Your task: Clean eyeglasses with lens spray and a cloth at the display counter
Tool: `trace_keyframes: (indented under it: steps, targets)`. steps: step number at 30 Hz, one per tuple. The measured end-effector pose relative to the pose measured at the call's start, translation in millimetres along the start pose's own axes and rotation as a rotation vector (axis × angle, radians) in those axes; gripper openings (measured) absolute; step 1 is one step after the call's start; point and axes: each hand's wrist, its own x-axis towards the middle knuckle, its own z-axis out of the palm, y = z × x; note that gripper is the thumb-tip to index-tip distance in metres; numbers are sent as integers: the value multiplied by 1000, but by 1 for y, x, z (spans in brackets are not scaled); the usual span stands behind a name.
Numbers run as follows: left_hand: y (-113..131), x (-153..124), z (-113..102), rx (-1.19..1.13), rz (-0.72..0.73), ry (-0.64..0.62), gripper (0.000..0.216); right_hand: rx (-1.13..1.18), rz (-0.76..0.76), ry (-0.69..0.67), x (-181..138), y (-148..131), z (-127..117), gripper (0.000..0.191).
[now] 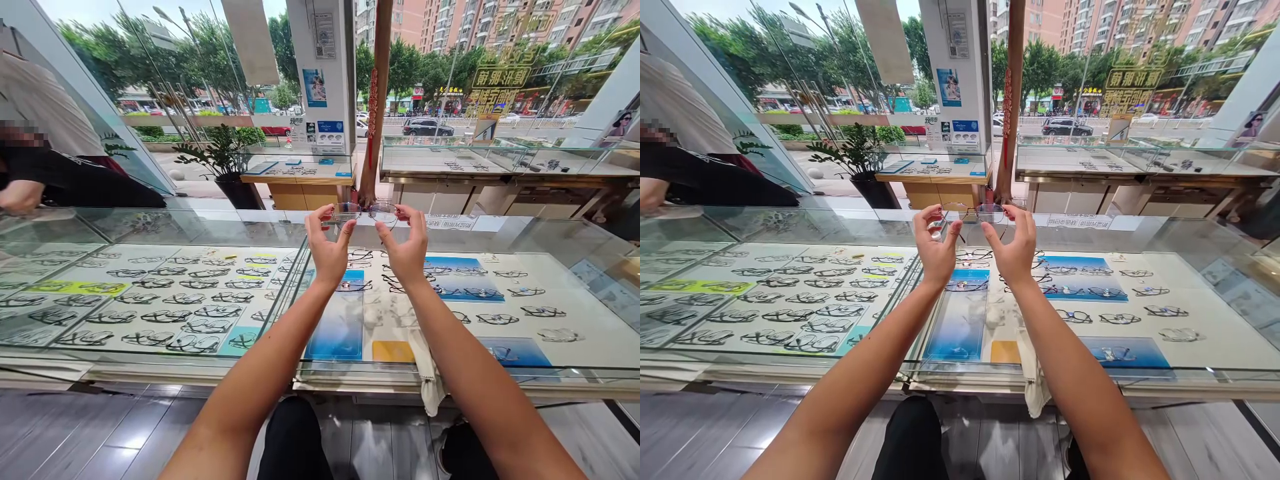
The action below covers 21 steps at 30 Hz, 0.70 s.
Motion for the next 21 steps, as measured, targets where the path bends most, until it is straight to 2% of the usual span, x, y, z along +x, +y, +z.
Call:
trace_keyframes:
  steps: [14, 21]
  targets:
    - [-1, 0, 1, 23, -26, 27, 59, -45, 29, -11, 0, -3, -2, 44]
    - [2, 0, 1, 52, 28, 65, 61, -14, 57, -23, -1, 0, 1, 47]
